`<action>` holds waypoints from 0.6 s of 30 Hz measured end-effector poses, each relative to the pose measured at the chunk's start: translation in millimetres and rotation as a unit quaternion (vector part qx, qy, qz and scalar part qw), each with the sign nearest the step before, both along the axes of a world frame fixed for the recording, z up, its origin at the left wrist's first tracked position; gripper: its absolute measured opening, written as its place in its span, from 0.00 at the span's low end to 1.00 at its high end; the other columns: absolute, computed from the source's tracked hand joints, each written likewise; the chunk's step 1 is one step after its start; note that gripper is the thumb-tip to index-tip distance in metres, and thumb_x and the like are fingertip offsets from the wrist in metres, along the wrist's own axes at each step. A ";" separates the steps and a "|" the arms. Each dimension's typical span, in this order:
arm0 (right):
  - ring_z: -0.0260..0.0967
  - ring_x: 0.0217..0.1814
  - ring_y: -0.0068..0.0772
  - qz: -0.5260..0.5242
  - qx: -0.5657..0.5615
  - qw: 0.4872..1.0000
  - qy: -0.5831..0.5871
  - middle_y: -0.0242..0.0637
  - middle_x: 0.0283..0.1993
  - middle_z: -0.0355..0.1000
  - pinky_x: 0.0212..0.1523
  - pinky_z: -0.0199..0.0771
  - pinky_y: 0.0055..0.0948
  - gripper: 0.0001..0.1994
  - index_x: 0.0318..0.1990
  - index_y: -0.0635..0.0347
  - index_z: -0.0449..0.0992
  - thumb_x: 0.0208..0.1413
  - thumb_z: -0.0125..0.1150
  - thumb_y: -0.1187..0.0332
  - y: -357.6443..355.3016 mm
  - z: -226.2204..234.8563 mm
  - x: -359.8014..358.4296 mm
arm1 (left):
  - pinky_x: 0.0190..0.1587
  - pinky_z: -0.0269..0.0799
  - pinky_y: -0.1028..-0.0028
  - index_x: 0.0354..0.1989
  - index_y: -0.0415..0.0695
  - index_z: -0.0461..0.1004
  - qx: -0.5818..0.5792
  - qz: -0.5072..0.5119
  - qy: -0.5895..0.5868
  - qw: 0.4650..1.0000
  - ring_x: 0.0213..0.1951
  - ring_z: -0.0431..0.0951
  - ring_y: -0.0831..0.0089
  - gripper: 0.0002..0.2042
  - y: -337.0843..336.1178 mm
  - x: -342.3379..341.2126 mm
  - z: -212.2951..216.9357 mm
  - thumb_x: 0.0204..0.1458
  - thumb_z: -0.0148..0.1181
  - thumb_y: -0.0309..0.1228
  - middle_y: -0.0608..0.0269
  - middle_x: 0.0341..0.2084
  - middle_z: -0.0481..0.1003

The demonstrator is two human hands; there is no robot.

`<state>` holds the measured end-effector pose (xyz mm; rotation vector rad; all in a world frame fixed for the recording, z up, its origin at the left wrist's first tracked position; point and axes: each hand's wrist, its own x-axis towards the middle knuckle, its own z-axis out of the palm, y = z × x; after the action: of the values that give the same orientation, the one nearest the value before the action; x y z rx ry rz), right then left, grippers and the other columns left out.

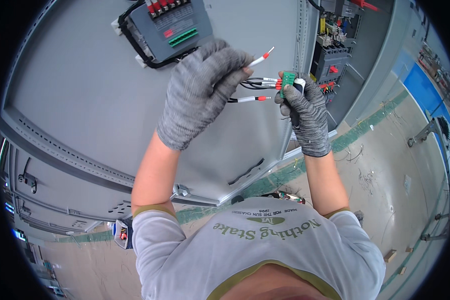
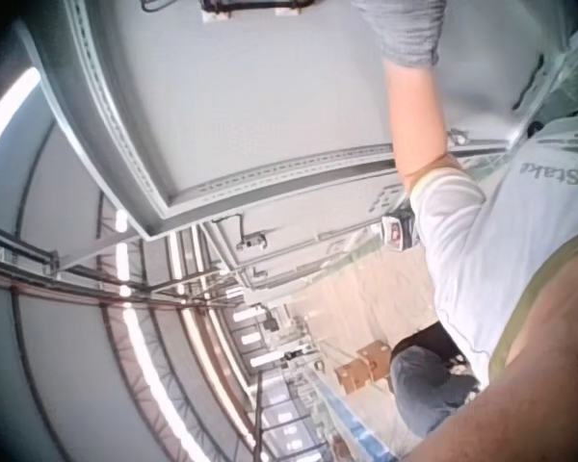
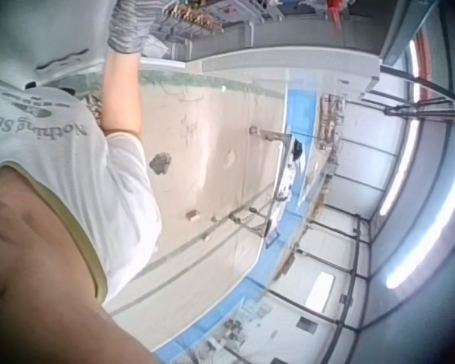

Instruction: The person connects multiple black wires with red and white connectors to a green terminal block mounted on a gray electrical panel. They use a screwdriver to tighten each terminal, working wire by wire.

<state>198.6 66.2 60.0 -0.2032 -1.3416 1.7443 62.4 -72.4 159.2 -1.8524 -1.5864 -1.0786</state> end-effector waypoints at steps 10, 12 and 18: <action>0.67 0.26 0.18 0.051 -0.004 0.998 0.027 0.32 0.27 0.70 0.24 0.66 0.16 0.13 0.45 0.61 0.70 0.55 0.61 0.68 9.8 0.8 2.5 | 0.29 0.66 0.65 0.36 0.44 0.76 -0.095 0.000 0.156 0.983 0.27 0.73 0.60 0.07 23.1 -6.5 -7.0 0.48 0.58 0.26 0.59 0.28 0.69; 0.65 0.25 0.18 0.089 -0.020 0.995 0.044 0.32 0.26 0.68 0.23 0.65 0.16 0.13 0.45 0.62 0.70 0.55 0.61 0.68 12.4 3.6 2.5 | 0.30 0.66 0.65 0.36 0.44 0.76 -0.093 0.004 0.168 0.981 0.27 0.73 0.60 0.07 21.9 -6.4 -7.5 0.48 0.58 0.26 0.59 0.28 0.70; 0.61 0.23 0.21 0.171 -0.025 0.982 0.082 0.34 0.26 0.66 0.21 0.59 0.18 0.13 0.43 0.62 0.68 0.56 0.59 0.64 23.6 2.7 0.1 | 0.30 0.67 0.65 0.36 0.43 0.75 -0.098 -0.020 0.142 0.985 0.28 0.73 0.60 0.07 21.6 -7.7 -4.2 0.47 0.57 0.25 0.58 0.29 0.69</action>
<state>198.6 89.8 62.7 0.1503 -1.2659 2.0323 54.7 -50.9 155.0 -2.0668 -1.5365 -0.6558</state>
